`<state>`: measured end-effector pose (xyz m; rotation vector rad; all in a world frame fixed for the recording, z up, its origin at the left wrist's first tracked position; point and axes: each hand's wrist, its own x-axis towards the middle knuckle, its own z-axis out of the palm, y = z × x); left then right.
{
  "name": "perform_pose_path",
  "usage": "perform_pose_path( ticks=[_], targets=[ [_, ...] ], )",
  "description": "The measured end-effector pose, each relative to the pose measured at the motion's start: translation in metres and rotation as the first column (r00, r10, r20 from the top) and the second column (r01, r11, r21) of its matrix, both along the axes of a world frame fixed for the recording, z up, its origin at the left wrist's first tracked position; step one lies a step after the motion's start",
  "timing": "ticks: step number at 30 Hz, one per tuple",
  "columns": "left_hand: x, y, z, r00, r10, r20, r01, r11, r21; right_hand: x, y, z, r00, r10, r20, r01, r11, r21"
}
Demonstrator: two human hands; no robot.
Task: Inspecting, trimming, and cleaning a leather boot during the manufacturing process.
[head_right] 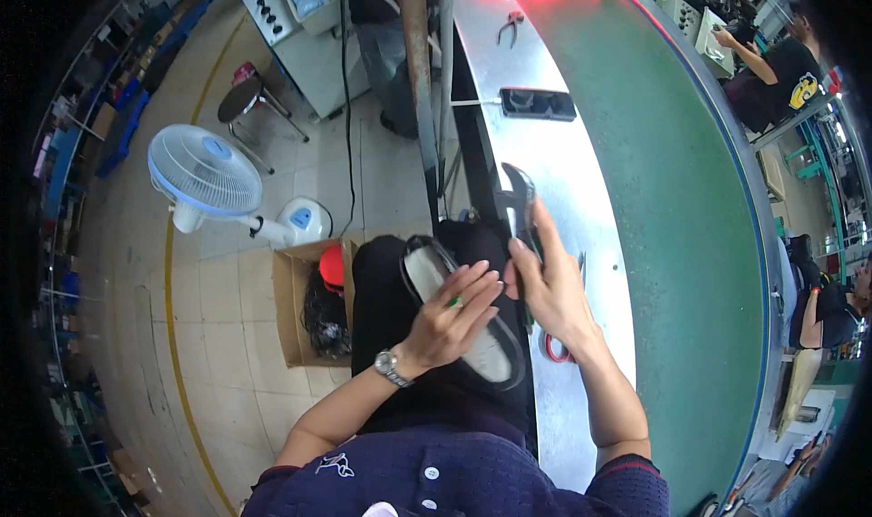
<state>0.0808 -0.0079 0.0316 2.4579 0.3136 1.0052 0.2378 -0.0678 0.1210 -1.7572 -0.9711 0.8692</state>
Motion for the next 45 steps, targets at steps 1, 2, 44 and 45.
perform_pose_path(
  ticks=[1, 2, 44, 45],
  targets=[
    [0.016, 0.000, 0.000, 1.000, -0.018, -0.010, 0.017, 0.999, -0.039, 0.009, -0.006, -0.002, 1.000, -0.011, 0.009, 0.011, 0.999, 0.030],
    [0.030, 0.000, -0.001, 0.999, -0.036, -0.020, 0.034, 0.997, -0.075, 0.016, -0.013, -0.009, 0.999, -0.041, 0.022, 0.040, 0.998, 0.055],
    [0.058, 0.015, 0.002, 0.915, 0.118, -0.385, -0.147, 0.988, -0.047, 0.052, -0.052, -0.047, 0.888, 0.372, 0.270, -0.295, 0.911, -0.287],
    [0.057, 0.015, 0.000, 0.914, 0.117, -0.388, -0.147, 0.988, -0.048, 0.048, -0.053, -0.039, 0.893, 0.370, 0.256, -0.276, 0.900, -0.338]
  ],
)
